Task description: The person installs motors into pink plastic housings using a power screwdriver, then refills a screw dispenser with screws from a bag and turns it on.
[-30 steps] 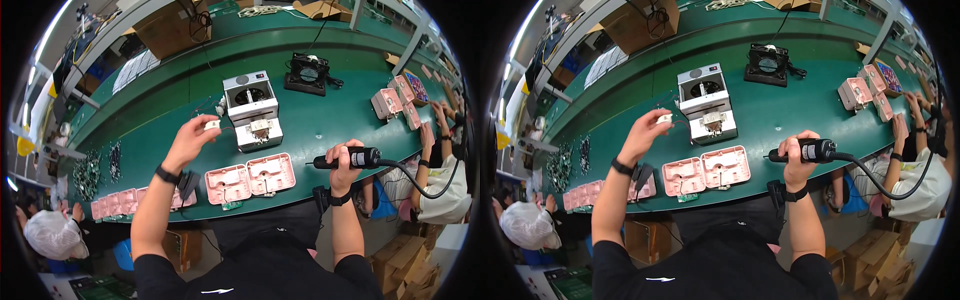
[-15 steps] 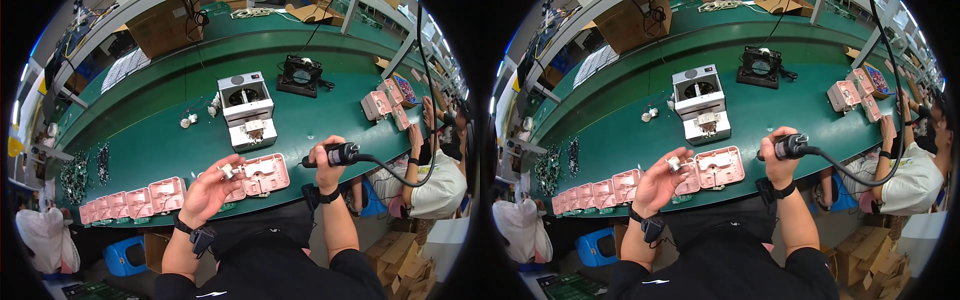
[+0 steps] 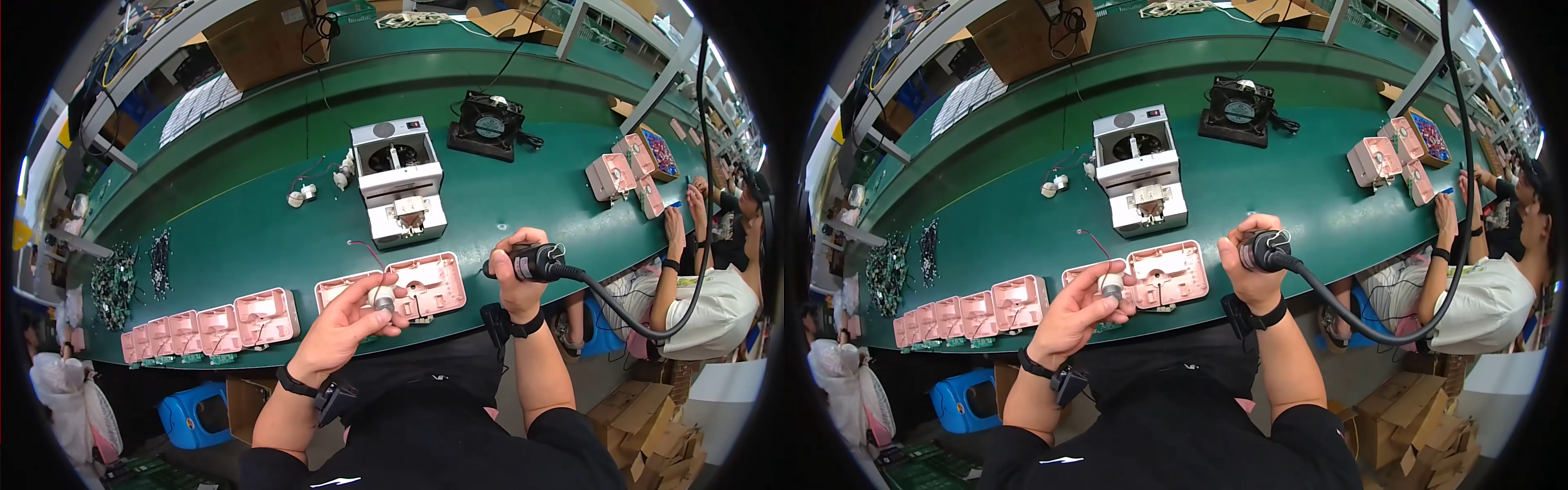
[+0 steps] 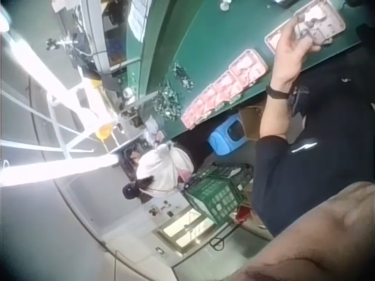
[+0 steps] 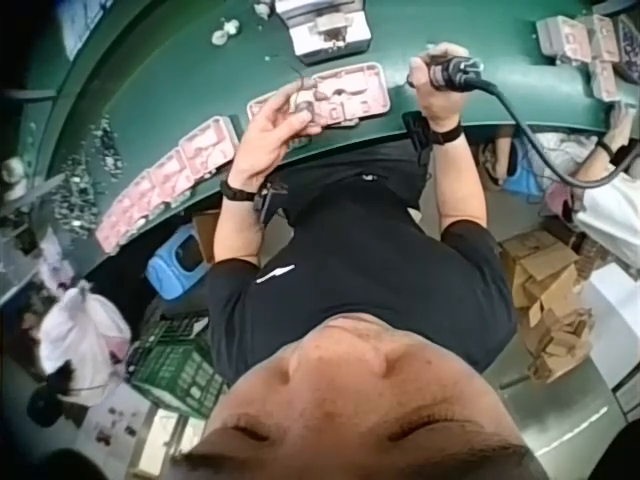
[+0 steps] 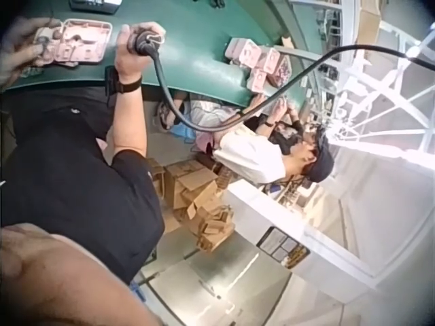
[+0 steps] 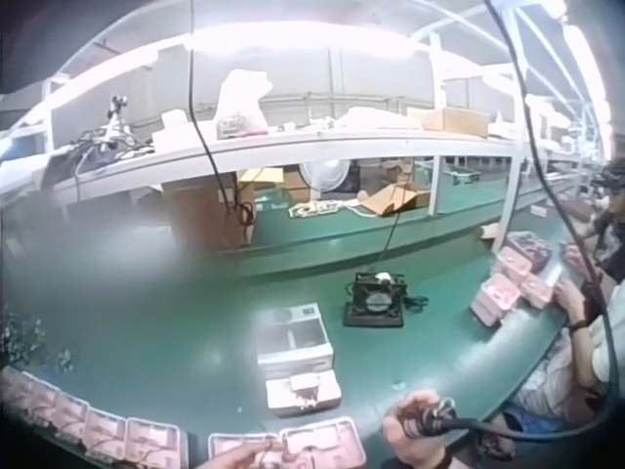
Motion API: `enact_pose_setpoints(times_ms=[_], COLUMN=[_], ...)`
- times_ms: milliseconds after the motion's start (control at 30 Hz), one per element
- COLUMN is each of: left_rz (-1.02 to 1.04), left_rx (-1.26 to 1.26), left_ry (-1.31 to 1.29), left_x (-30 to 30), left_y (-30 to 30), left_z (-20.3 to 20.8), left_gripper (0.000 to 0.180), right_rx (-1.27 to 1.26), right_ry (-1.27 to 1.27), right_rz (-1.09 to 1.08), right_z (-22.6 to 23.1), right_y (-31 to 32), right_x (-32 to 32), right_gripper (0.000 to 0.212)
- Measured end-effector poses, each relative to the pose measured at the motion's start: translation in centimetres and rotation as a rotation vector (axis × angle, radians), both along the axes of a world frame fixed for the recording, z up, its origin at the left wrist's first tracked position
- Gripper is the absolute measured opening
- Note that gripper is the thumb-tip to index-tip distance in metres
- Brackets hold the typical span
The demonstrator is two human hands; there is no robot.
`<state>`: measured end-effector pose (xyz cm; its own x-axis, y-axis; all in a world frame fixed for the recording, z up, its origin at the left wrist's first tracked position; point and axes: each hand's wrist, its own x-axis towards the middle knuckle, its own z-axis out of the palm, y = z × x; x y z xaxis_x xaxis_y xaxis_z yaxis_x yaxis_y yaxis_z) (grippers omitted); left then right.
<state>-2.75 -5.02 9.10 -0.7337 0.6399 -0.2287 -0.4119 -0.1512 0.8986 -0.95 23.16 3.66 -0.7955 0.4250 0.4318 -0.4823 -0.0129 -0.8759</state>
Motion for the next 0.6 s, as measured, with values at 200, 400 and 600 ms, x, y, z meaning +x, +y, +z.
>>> enact_pose_setpoints(times_ms=[200, 400, 600], left_rz=[-0.068, -0.103, -0.103], left_rx=[0.035, 0.078, 0.078], left_ry=[0.046, 0.071, 0.020], left_x=[0.1, 0.3, 0.5], left_y=[0.2, 0.0, -0.1], left_z=[-0.3, -1.5, -1.9], left_gripper=[0.050, 0.050, 0.045], right_rx=[0.003, 0.027, 0.042], right_ry=[-0.014, 0.018, 0.014], right_rz=[0.001, 0.025, 0.009], right_z=[0.2, 0.2, -0.1], right_y=[0.0, 0.0, 0.4], right_x=[0.0, 0.0, -0.1], right_gripper=[0.040, 0.040, 0.038])
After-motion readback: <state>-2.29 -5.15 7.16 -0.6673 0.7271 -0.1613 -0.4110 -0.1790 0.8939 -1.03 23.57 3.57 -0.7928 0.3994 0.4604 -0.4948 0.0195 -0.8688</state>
